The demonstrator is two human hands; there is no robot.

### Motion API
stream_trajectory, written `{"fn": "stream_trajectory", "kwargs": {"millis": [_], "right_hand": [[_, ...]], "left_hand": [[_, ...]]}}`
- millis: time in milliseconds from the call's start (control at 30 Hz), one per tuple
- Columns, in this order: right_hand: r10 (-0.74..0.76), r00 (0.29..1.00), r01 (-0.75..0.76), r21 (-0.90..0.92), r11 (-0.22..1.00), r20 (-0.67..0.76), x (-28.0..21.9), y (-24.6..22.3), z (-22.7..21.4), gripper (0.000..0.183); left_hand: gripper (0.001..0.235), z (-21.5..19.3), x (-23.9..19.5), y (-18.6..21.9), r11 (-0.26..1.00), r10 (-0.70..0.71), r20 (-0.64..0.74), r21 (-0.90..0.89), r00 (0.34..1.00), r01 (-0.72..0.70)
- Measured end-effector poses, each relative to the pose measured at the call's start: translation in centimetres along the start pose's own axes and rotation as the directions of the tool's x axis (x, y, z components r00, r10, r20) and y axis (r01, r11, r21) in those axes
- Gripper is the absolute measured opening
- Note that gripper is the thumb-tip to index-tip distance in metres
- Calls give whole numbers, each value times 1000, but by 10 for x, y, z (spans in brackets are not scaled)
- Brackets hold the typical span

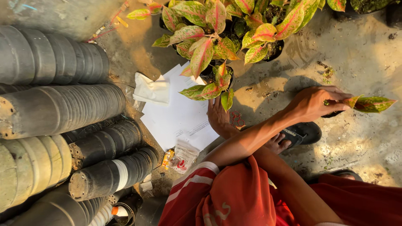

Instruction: The person picks small plant cuttings from potted plants, places them into white paper sheets, and rolls the paper around each cutting to form a tight tube. The person repeats this process for several cuttings, placing the finished paper-wrapped bundles on the floor.

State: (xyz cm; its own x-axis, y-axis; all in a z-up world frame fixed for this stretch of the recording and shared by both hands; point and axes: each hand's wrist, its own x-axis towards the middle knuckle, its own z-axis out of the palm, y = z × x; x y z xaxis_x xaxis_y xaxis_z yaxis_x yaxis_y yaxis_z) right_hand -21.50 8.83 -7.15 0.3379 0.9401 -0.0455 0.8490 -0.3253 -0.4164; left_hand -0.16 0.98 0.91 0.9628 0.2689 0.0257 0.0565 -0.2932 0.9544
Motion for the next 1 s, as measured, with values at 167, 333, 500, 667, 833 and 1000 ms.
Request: {"fn": "stream_trajectory", "kwargs": {"millis": [167,333,500,667,833,1000], "right_hand": [[94,990,-115,204,972,108,-5,2,16,101],[87,988,-105,144,984,127,-6,-4,18,93],[81,987,-109,208,972,136,-3,-7,7,93],[94,982,-138,280,950,164,1,-11,-5,93],[77,987,-112,257,960,142,0,-15,-1,91],[62,964,-109,172,979,258,4,-13,17,67]], "left_hand": [[41,-2,-4,7,999,30,-24,-34,999,-31],[42,-3,-5,9,1000,12,-8,-5,1000,-12],[37,-7,-3,2,999,32,-47,-38,998,-34],[40,-7,-4,3,999,36,-50,-28,998,-37],[36,-12,-6,7,995,17,-29,-102,999,-20],[38,-14,-6,10,994,8,-36,-105,999,-12]]}}
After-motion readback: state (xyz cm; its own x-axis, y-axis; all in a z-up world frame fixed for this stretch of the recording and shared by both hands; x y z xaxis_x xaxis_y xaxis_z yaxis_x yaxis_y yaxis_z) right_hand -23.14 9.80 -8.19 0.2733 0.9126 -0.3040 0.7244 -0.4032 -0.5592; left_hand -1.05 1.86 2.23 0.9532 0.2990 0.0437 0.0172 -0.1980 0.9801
